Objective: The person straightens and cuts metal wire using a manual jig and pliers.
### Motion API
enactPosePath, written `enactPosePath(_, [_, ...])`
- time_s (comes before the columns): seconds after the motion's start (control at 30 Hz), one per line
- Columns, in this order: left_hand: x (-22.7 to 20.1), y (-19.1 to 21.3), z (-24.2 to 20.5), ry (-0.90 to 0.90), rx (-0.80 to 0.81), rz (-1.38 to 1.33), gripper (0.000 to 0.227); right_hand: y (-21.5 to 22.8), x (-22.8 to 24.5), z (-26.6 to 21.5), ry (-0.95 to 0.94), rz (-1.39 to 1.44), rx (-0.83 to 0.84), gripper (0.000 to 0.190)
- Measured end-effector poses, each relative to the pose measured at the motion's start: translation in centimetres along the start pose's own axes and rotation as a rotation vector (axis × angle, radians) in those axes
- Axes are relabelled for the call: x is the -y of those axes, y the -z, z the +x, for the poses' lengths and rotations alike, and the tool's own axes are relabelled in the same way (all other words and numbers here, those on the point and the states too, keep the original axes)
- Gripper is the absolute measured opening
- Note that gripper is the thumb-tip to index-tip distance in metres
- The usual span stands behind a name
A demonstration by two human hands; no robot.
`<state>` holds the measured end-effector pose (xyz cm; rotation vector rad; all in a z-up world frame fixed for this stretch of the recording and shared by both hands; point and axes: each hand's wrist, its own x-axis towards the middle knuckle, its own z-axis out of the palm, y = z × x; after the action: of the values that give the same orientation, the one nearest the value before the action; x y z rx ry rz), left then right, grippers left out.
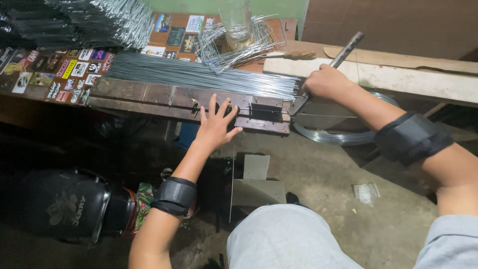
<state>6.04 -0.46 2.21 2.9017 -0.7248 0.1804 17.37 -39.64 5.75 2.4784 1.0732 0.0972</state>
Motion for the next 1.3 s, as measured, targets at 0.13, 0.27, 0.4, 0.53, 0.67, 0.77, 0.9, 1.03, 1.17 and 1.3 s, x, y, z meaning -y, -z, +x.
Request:
enactPosePath(0.13, [-0.1, 0.4, -0.1, -0.002, -0.003, 0.005, 0.075, -0.1, 0.5, 2.5, 0.073, -0.088, 0.094, 0.015])
enactPosePath(0.27, [-0.1, 0.6, 0.0, -0.015, -0.019, 0.001, 0.075, -0.2, 0.9, 4.4, 0.108, -0.09, 0.111, 0.016])
enactPosePath(0.4, [0.1, 0.3, 0.0, -0.043, -0.043, -0.011, 0.076, -0.8, 1.1, 6.2, 0.137, -0.108, 0.164, 0.016])
enactPosePath(0.53, [-0.2, 0.4, 0.0, -0.039, -0.016, 0.017, 0.08, 0.1, 1.4, 7.4, 0.176, -0.126, 0.211, 0.011])
enactPosePath(0.67, [-0.2, 0.6, 0.0, -0.029, -0.004, 0.018, 0.081, 1.8, 1.6, 7.7, 0.218, -0.134, 0.233, 0.006])
enactPosePath(0.77, [-0.2, 0.7, -0.1, -0.024, -0.006, 0.011, 0.08, 2.5, 1.8, 8.3, 0.25, -0.145, 0.206, 0.007])
enactPosePath(0.9, [-0.3, 1.1, -0.2, -0.033, -0.002, 0.007, 0.08, 1.5, 1.7, 9.1, 0.28, -0.117, 0.197, 0.007])
enactPosePath(1.03, [-0.5, 1.5, -0.1, -0.043, 0.0, -0.01, 0.081, 1.0, 1.7, 9.4, 0.282, -0.104, 0.222, 0.005])
enactPosePath(1.17, [-0.5, 1.4, -0.2, -0.039, -0.001, -0.023, 0.079, 0.5, 1.8, 9.4, 0.277, -0.091, 0.274, 0.003])
enactPosePath(1.3, [-0.5, 1.6, -0.1, -0.025, 0.009, -0.031, 0.079, 0.0, 1.4, 9.9, 0.278, -0.084, 0.297, 0.004])
